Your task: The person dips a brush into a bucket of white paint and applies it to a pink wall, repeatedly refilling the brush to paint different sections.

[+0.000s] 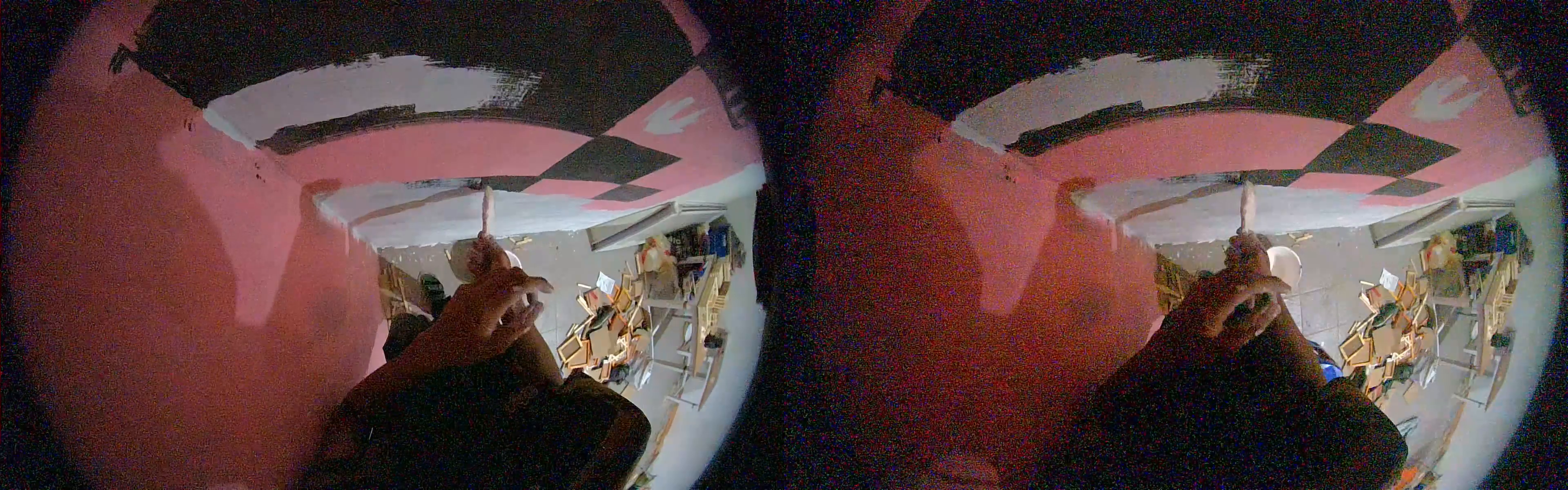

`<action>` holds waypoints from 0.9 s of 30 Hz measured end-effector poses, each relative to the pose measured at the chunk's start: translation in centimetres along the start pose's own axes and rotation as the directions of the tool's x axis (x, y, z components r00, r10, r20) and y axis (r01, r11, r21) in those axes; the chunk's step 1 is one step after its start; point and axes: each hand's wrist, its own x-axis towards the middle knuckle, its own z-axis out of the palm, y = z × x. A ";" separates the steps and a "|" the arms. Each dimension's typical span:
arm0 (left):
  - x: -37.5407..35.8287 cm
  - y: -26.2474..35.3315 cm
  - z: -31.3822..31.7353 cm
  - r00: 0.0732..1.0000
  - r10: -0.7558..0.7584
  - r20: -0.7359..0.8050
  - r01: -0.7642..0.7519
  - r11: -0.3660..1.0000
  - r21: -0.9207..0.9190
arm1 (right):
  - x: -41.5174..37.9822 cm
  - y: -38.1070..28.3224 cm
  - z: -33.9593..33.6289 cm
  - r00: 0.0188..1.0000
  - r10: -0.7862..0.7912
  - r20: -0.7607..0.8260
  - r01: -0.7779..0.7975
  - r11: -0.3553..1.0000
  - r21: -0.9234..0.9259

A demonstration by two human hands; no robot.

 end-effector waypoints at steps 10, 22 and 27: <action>0.6 -3.7 1.9 0.986 0.148 0.077 -0.108 0.917 -0.383 | 1.0 0.9 15.7 0.752 0.616 0.235 -0.653 0.743 0.143; 0.1 -1.8 0.9 0.974 -0.153 0.166 0.208 0.894 -0.397 | 3.9 -1.9 5.3 0.859 0.508 0.070 -0.487 0.851 -0.197; 0.3 -0.4 0.6 0.997 -0.072 0.017 0.074 0.982 -0.174 | 0.9 -6.6 3.1 0.920 0.368 -0.133 -0.366 0.930 0.041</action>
